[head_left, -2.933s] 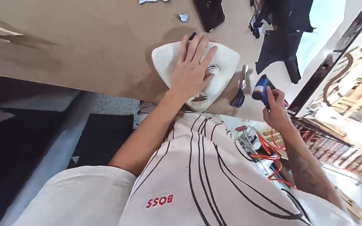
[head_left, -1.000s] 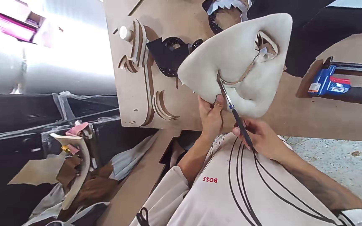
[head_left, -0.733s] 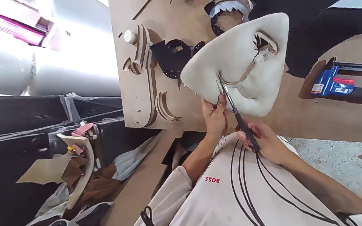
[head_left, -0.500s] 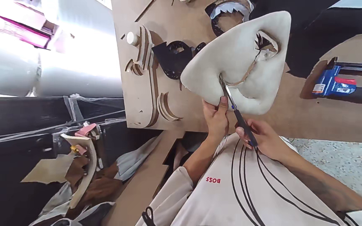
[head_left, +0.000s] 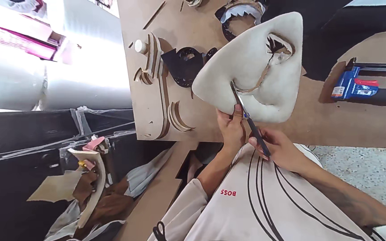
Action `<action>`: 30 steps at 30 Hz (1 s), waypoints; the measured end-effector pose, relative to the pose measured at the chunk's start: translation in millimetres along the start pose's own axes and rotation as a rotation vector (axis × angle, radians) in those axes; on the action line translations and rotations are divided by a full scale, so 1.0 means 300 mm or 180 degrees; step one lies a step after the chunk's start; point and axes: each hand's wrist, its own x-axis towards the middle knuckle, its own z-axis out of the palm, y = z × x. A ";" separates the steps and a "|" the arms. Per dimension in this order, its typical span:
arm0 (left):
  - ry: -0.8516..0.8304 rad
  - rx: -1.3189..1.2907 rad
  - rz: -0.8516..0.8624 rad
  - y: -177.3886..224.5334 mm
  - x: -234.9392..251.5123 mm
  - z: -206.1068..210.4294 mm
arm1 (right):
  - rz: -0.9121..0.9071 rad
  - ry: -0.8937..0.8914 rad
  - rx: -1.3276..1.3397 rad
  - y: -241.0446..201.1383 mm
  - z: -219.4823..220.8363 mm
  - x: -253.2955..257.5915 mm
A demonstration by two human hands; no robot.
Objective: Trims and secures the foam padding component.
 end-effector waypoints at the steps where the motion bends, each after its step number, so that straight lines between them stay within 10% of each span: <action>1: 0.0014 -0.0034 -0.0015 0.000 0.000 -0.003 | 0.0050 -0.0015 0.0007 -0.001 -0.001 -0.006; 7: -0.0082 0.0332 -0.0195 0.037 0.070 -0.125 | -0.0495 0.1428 -0.1977 0.064 -0.199 -0.216; 10: -0.0158 0.0648 -0.0476 0.008 0.106 -0.239 | 0.0144 0.2280 -0.3329 0.165 -0.373 -0.258; 16: -0.0863 0.1618 -0.0761 0.001 0.170 -0.358 | 0.0291 0.2180 -0.4572 0.138 -0.342 -0.119; 21: -0.1835 0.2233 -0.0763 0.066 0.151 -0.324 | -0.0793 0.1128 -0.3378 -0.135 -0.154 0.112; 30: -0.1697 0.3294 -0.0814 -0.031 0.145 -0.264 | -0.0687 0.1057 -0.2213 0.092 -0.289 0.350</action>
